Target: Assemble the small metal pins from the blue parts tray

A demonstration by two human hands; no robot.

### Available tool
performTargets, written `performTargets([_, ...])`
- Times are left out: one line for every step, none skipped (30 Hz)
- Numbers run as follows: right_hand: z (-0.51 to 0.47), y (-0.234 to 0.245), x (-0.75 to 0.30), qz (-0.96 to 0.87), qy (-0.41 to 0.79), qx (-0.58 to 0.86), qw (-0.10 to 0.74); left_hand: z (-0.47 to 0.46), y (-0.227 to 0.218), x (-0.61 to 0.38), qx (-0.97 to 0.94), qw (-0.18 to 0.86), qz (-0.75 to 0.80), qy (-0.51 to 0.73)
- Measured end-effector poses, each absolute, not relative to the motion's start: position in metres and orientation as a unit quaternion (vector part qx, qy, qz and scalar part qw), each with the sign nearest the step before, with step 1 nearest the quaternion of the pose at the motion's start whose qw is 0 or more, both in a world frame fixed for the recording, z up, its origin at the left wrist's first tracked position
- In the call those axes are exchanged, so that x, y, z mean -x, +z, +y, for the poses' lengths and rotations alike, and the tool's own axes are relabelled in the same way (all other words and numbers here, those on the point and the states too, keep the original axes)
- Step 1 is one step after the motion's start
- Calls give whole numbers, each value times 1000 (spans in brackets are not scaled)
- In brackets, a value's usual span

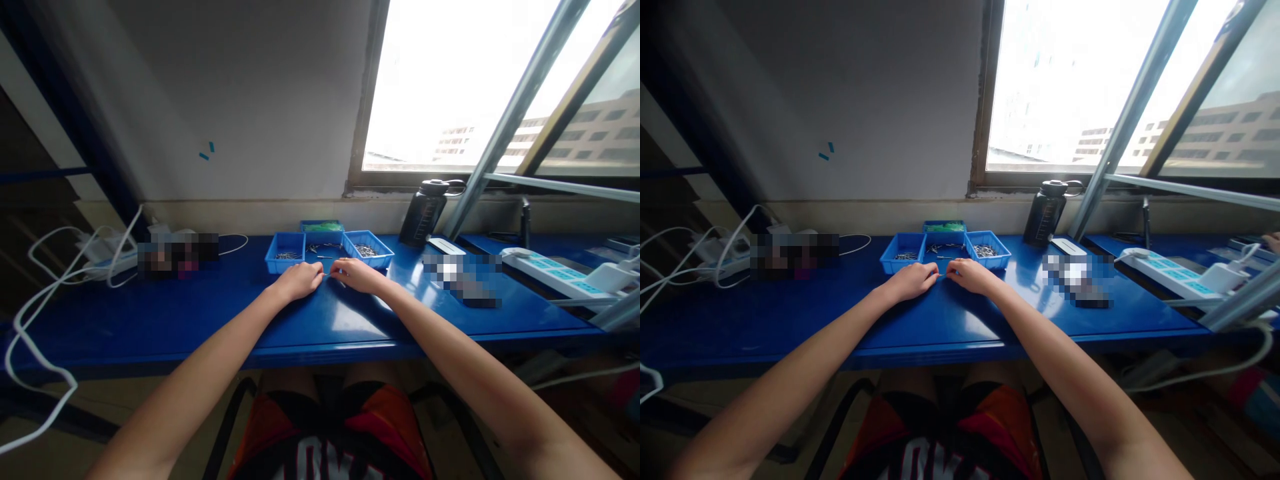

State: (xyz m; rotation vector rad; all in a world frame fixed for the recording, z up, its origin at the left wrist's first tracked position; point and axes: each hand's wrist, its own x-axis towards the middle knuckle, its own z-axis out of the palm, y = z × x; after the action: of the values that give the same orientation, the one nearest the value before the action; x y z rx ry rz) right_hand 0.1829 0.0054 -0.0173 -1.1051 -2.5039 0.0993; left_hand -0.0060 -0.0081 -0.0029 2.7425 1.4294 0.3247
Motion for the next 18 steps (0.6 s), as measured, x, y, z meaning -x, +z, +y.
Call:
performTargets([7,-18,-183,-895,32,395,203,-8,-3,6,-882,17,459,106])
performTargets([7,-19,-183,-895,29,395,206,-8,-3,6,-882,20,458,107])
performTargets([7,-19,-183,-895,28,395,207,-7,-3,7,-883,23,456,108])
performTargets([7,-19,-182,-894,28,395,209,-6,-3,7,-884,27,455,108])
performTargets([6,-18,-182,-894,28,396,209,-6,-4,8,-884,31,453,109])
performTargets([5,-18,-181,-894,29,396,209,-5,-4,8,-885,34,451,110])
performTargets([5,-17,-181,-893,31,397,209,-5,-5,9,-886,37,449,113])
performTargets([5,-17,-181,-893,32,398,208,-4,-6,9,-886,38,447,116])
performTargets([5,-16,-181,-892,33,400,208,-4,-6,10,-887,39,445,122])
performTargets([5,-16,-181,-892,34,401,208,-3,-6,10,-887,40,441,129])
performTargets([5,-17,-182,-891,35,402,208,-3,-7,9,-888,41,437,139])
performTargets([5,-17,-182,-891,36,401,208,-3,-7,9,-888,43,432,151])
performTargets([5,-17,-182,-891,36,400,209,-3,-7,9,-888,44,426,165])
performTargets([5,-17,-182,-892,36,397,211,-4,-6,8,-888,45,420,180])
performTargets([5,-17,-182,-894,37,393,213,-4,-6,7,-889,46,412,196])
performTargets([4,-17,-181,-895,38,389,216,-4,-5,7,-889,47,404,210])
performTargets([3,-16,-180,-895,39,385,219,-4,-5,6,-889,48,396,223])
performTargets([2,-16,-179,-896,42,382,222,-4,-4,6,-889,48,390,234])
